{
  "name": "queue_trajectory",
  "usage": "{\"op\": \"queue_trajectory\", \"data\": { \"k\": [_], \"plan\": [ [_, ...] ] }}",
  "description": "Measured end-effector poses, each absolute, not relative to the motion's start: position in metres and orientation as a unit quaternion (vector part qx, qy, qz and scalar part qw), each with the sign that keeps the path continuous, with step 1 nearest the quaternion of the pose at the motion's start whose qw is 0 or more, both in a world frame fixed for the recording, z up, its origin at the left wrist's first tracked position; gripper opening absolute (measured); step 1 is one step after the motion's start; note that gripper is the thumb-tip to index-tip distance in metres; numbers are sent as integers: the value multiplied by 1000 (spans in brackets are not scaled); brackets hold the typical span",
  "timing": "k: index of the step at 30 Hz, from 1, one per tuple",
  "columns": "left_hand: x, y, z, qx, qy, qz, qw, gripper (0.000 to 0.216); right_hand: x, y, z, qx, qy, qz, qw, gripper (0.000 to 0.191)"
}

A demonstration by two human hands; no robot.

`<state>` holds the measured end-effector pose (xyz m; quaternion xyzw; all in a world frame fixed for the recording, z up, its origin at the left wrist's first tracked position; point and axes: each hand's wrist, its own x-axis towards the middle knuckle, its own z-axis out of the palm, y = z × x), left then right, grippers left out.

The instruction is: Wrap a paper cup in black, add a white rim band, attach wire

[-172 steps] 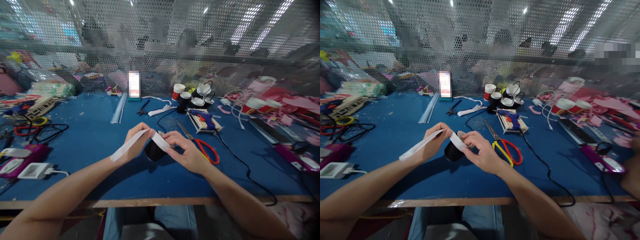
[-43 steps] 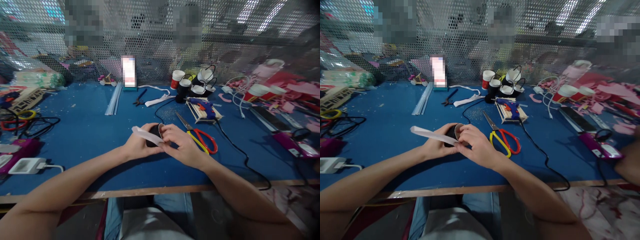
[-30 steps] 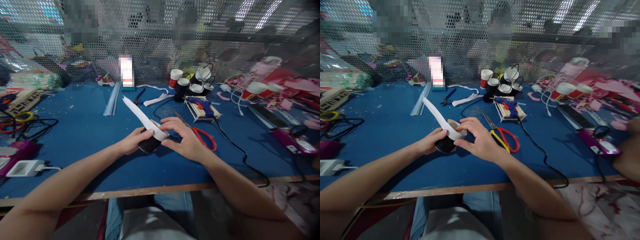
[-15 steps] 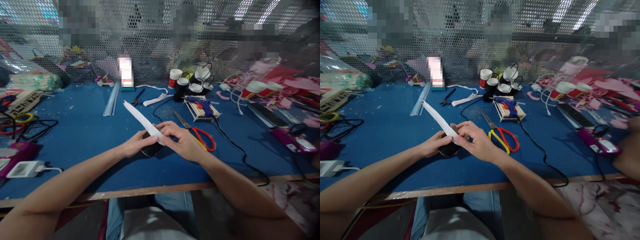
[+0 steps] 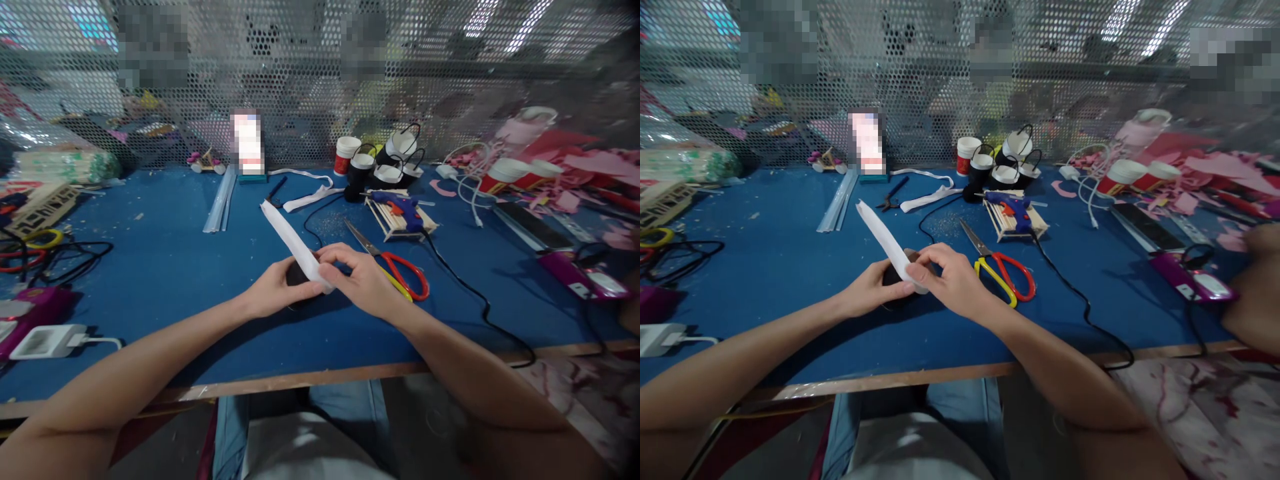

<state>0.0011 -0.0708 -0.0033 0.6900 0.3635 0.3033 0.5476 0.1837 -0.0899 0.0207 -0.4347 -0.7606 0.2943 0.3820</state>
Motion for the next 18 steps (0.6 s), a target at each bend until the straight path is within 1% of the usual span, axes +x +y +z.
{"op": "queue_trajectory", "data": {
  "k": [3, 5, 8, 12, 15, 18],
  "plan": [
    [-1, -66, -5, 577, 322, 305, 686, 56, 187, -88, 21, -436, -724, 310, 436, 22],
    [-2, -63, -7, 492, 285, 287, 771, 60, 189, -87, 22, -448, -693, 293, 483, 22],
    [-5, -59, -9, 414, 220, 250, 847, 65, 191, -86, 23, -460, -657, 264, 535, 21],
    [-9, -56, -10, 367, 146, 225, 891, 67, 194, -82, 21, -460, -640, 261, 558, 18],
    [-11, -55, -11, 357, 127, 223, 898, 67, 196, -81, 20, -459, -676, 204, 540, 12],
    [-11, -54, -11, 358, 140, 226, 895, 68, 197, -83, 22, -451, -704, 189, 515, 16]
  ]
}}
